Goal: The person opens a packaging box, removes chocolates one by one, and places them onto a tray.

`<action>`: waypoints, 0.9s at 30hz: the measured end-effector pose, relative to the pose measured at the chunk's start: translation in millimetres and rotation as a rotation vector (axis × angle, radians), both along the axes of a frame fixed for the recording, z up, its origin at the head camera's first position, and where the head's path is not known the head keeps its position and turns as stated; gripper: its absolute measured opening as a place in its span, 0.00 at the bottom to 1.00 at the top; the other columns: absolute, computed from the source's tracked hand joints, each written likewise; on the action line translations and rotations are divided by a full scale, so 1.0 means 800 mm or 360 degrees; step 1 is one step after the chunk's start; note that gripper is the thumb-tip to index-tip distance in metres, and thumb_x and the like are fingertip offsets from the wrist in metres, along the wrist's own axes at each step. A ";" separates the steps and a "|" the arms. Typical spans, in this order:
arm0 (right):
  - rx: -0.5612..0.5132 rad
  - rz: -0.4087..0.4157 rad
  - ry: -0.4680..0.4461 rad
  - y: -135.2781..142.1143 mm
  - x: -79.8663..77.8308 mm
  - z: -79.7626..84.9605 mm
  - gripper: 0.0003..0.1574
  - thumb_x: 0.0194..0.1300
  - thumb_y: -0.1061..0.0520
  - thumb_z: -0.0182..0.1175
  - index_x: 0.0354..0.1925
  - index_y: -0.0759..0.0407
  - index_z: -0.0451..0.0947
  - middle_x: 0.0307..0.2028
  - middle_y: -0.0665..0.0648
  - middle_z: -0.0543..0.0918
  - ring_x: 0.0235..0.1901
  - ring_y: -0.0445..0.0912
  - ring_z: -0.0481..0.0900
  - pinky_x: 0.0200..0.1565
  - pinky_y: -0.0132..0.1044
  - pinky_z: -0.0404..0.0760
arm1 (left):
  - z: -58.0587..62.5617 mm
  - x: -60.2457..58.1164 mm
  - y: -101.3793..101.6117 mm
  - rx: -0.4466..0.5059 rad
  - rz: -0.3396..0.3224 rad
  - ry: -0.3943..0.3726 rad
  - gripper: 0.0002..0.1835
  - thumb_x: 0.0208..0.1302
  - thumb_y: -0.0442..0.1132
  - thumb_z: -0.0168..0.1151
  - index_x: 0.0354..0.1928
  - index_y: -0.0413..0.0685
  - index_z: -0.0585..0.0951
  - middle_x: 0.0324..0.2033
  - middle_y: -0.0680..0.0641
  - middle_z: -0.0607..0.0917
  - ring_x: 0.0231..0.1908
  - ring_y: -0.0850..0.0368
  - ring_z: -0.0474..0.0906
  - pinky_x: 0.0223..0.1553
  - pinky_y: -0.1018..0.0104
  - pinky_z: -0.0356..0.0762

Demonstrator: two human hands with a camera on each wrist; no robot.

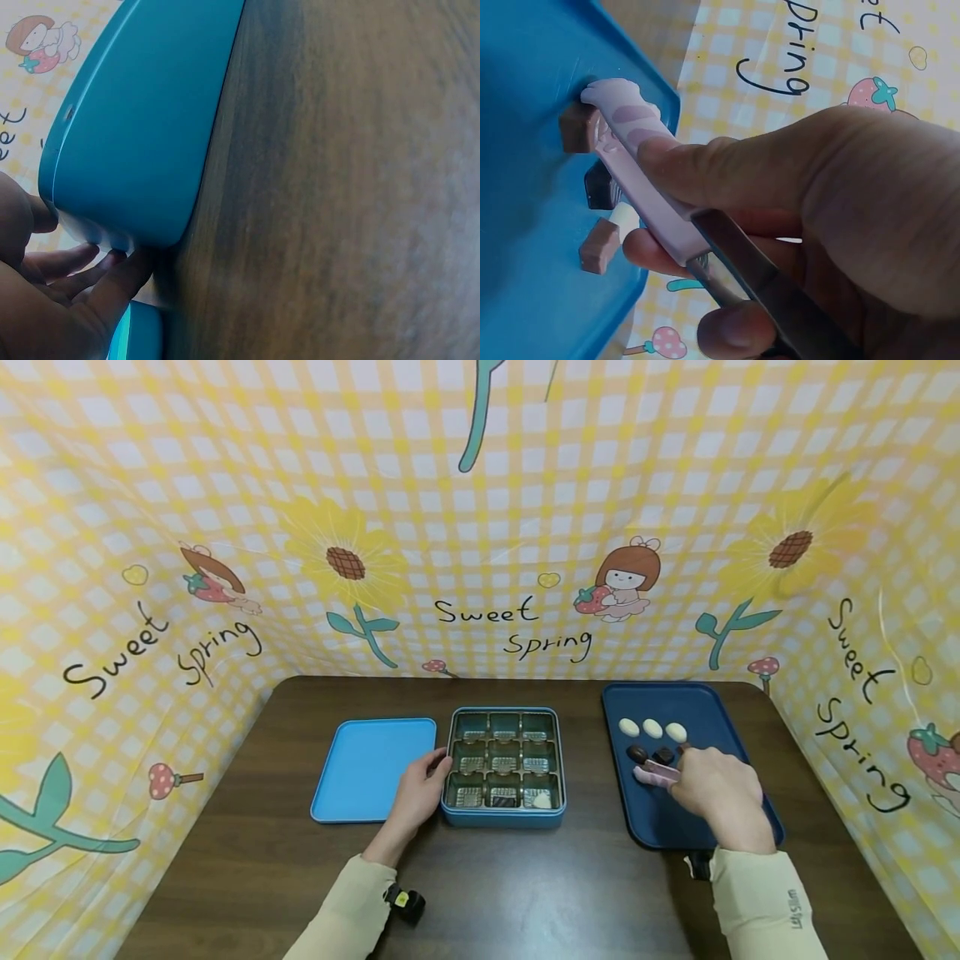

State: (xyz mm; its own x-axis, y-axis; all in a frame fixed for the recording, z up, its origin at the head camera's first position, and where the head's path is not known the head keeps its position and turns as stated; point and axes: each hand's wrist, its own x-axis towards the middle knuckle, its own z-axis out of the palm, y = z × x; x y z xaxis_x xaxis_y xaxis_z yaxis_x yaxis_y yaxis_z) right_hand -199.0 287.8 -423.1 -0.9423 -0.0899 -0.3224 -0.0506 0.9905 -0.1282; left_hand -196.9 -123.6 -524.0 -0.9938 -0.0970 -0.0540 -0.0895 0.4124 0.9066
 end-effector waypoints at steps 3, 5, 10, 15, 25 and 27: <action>-0.0016 -0.0030 -0.0024 -0.002 0.002 0.000 0.12 0.64 0.47 0.66 0.33 0.55 0.84 0.28 0.56 0.78 0.28 0.53 0.74 0.25 0.47 0.71 | -0.001 0.000 0.000 0.0000 -0.0004 0.0000 0.24 0.79 0.45 0.53 0.69 0.39 0.73 0.59 0.38 0.80 0.57 0.44 0.80 0.54 0.48 0.79; -0.0024 -0.0048 -0.0033 -0.002 0.003 0.001 0.13 0.64 0.46 0.67 0.32 0.55 0.83 0.27 0.56 0.77 0.28 0.54 0.74 0.26 0.47 0.70 | -0.001 0.001 0.000 0.0002 -0.0006 0.0001 0.24 0.79 0.45 0.53 0.69 0.39 0.73 0.59 0.38 0.81 0.56 0.44 0.80 0.54 0.47 0.79; -0.0019 -0.0075 0.0067 0.001 0.007 0.013 0.27 0.64 0.41 0.67 0.47 0.61 0.85 0.36 0.68 0.82 0.31 0.61 0.78 0.26 0.52 0.74 | -0.001 0.001 0.000 0.0006 -0.0009 -0.0008 0.25 0.79 0.45 0.53 0.69 0.39 0.73 0.59 0.39 0.81 0.56 0.44 0.80 0.54 0.47 0.79; -0.0025 -0.0110 0.0316 0.000 0.013 0.048 0.37 0.65 0.38 0.66 0.60 0.64 0.80 0.42 0.75 0.82 0.29 0.63 0.78 0.24 0.53 0.73 | 0.000 0.000 0.001 0.0007 0.0006 -0.0012 0.24 0.79 0.45 0.53 0.69 0.39 0.73 0.58 0.39 0.81 0.56 0.45 0.80 0.53 0.48 0.79; -0.0055 -0.0036 0.0673 -0.045 0.025 0.095 0.37 0.67 0.39 0.64 0.65 0.60 0.77 0.40 0.72 0.85 0.19 0.54 0.73 0.17 0.46 0.68 | 0.000 0.000 0.000 0.0005 0.0003 -0.0009 0.24 0.79 0.45 0.53 0.69 0.39 0.73 0.59 0.39 0.81 0.57 0.45 0.80 0.54 0.48 0.79; -0.0065 0.0028 0.0686 -0.061 0.024 0.094 0.34 0.67 0.40 0.65 0.63 0.58 0.79 0.38 0.70 0.86 0.20 0.54 0.74 0.17 0.47 0.68 | 0.001 0.001 0.000 0.0009 -0.0002 -0.0011 0.24 0.79 0.45 0.53 0.69 0.39 0.73 0.60 0.39 0.81 0.57 0.44 0.80 0.54 0.48 0.79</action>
State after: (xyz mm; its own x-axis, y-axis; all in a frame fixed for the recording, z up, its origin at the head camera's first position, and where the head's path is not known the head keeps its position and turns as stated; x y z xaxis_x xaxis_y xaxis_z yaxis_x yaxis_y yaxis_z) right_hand -179.8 238.9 -347.9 -0.9883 -0.1114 0.1045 -0.1247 0.9835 -0.1309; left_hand -196.4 -123.8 -523.0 -0.9936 -0.0953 -0.0614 -0.0952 0.4075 0.9082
